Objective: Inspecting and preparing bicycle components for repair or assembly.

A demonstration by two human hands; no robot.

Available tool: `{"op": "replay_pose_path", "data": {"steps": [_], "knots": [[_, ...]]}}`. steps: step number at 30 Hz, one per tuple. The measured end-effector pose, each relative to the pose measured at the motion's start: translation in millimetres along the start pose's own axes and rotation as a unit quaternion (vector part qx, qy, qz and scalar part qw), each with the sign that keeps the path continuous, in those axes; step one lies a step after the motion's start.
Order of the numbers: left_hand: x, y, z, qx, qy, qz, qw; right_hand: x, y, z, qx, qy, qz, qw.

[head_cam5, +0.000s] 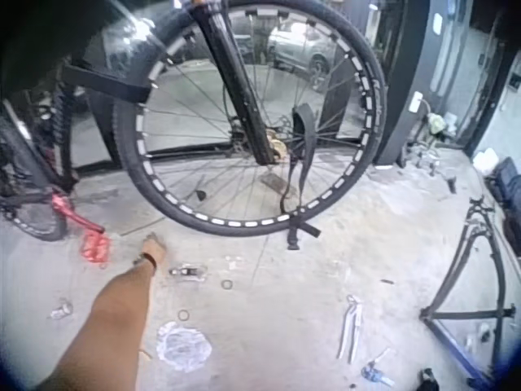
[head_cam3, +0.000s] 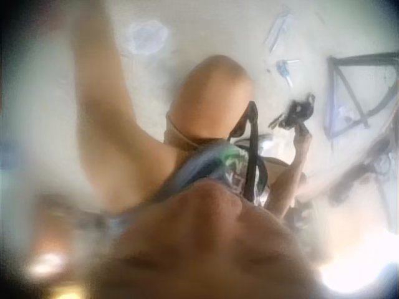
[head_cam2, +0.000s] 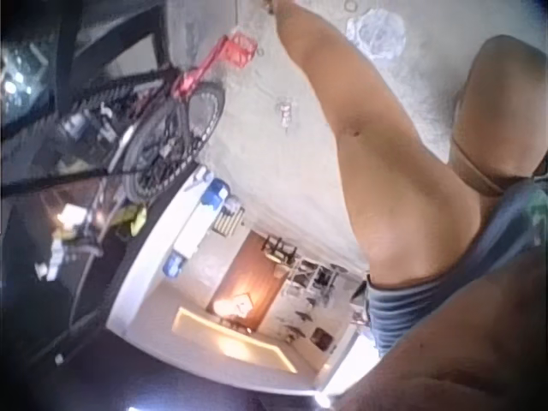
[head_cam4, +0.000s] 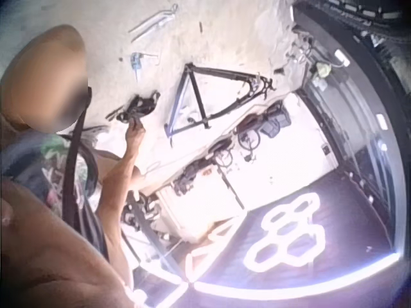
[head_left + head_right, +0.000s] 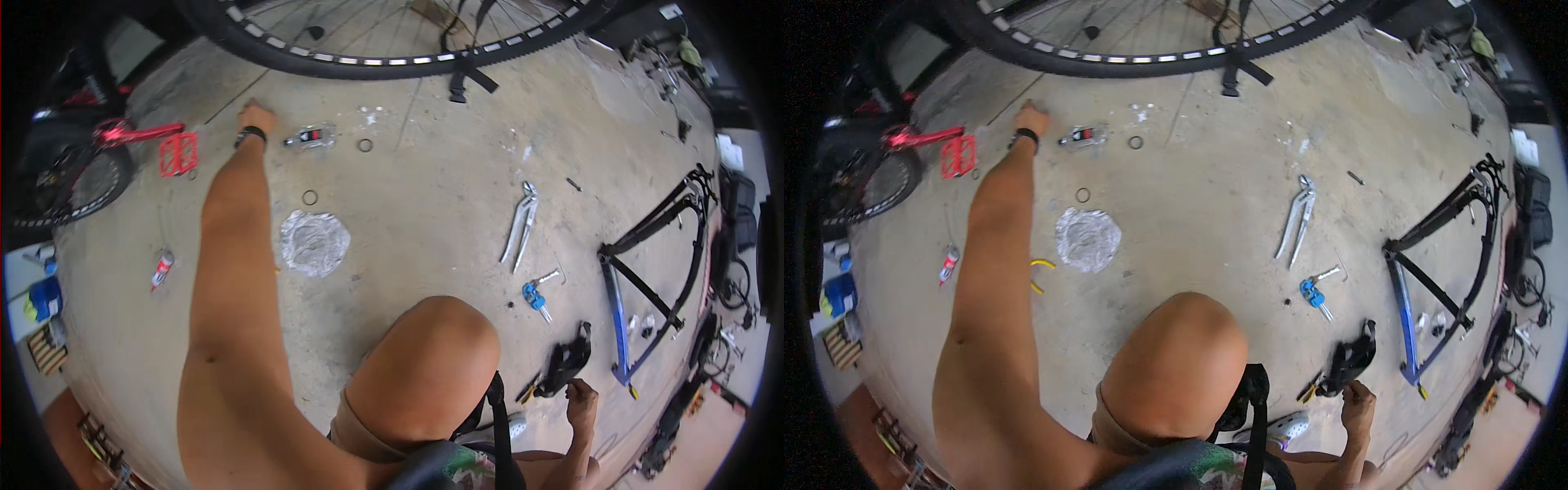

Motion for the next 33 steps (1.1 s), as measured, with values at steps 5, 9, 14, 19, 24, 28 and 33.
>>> {"op": "replay_pose_path", "data": {"steps": [5, 9, 14, 19, 24, 28, 33], "knots": [[-1, -64, 51, -0.109, 0.007, -0.021, 0.994, 11, 63, -46, 0.065, -0.033, 0.056, 0.996], [18, -67, 40, -0.086, -0.047, 0.034, 0.995, 38, 112, -78, 0.109, -0.126, 0.124, 0.978], [57, 5, 13, -0.088, -0.062, -0.062, 0.992, 9, 156, -140, 0.171, -0.090, 0.143, 0.971], [29, 1, -5, 0.004, -0.127, 0.009, 0.992, -5, 150, -150, 0.202, -0.085, 0.117, 0.969], [12, 95, -17, 0.005, -0.107, 0.036, 0.994, -34, 129, -149, 0.220, -0.143, 0.023, 0.965], [15, 186, -31, -0.023, 0.024, 0.015, 0.999, -42, 127, -146, 0.228, -0.155, -0.016, 0.961], [12, 317, -122, 0.017, 0.162, -0.019, 0.986, -32, 113, -150, 0.258, -0.221, -0.045, 0.939]]}}
Point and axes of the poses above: each hand's wrist, its own y-axis away from the middle knuckle, its own z-axis out of the palm, x = y × z, the point moved 9 cm from there along -y, towards the middle knuckle
